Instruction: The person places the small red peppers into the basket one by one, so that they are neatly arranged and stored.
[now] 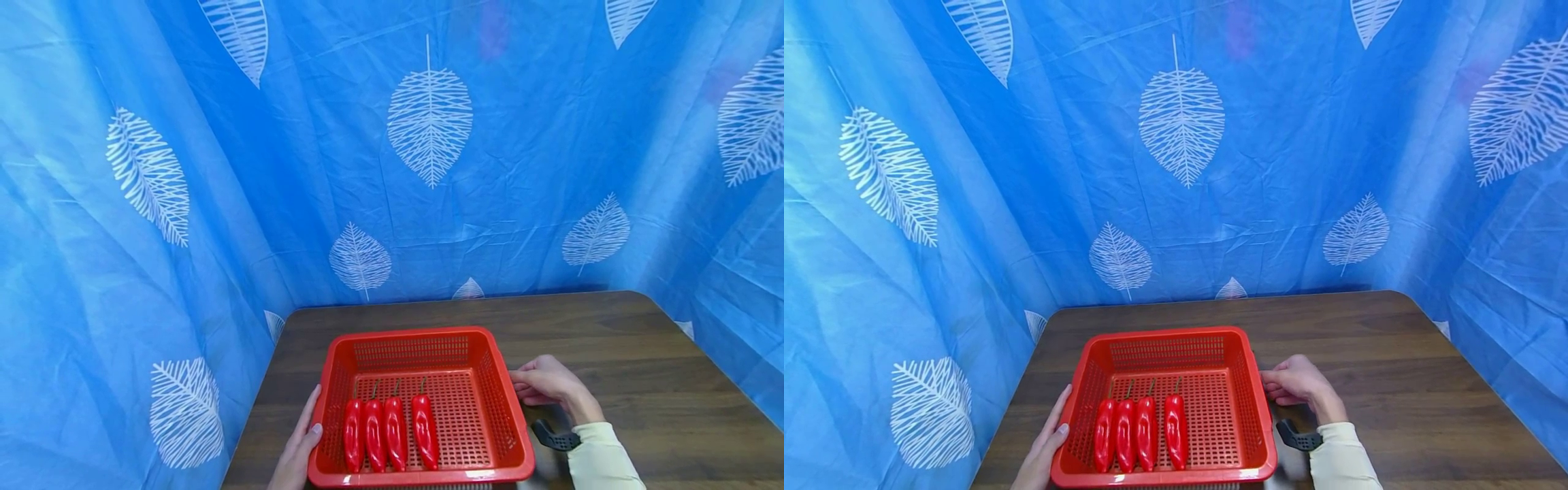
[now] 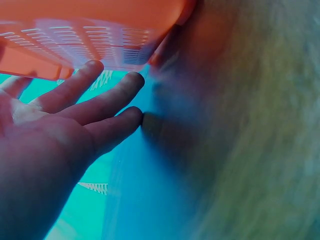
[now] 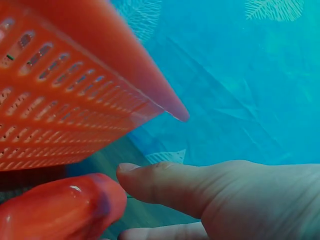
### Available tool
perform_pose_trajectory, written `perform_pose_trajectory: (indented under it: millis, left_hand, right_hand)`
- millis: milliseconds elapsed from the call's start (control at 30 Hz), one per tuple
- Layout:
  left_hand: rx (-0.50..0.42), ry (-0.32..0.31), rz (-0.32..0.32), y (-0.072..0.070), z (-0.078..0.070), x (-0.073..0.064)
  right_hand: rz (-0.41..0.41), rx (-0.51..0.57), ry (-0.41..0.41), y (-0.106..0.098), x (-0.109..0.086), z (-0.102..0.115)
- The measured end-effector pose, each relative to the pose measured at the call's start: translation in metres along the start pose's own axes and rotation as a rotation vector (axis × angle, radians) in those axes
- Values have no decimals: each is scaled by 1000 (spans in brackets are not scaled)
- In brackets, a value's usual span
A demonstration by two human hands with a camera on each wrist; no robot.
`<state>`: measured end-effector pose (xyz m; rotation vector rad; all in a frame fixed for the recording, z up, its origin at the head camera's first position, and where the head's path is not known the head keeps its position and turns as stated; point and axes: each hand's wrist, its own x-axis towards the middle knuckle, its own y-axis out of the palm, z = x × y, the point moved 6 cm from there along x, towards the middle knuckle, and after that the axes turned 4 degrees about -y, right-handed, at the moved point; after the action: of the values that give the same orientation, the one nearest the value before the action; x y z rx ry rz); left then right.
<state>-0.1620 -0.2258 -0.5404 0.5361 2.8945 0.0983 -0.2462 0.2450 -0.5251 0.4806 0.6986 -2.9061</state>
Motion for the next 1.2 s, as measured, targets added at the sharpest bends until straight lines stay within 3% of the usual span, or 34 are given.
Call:
perform_pose_trajectory:
  millis: [800,1200]
  left_hand:
    - [-14,13,30,0,-1,-1]
    - [-23,5,23,0,-1,-1]
  right_hand:
    - [-9,-60,-22,18,8,5]
    - [67,-54,-64,20,8,4]
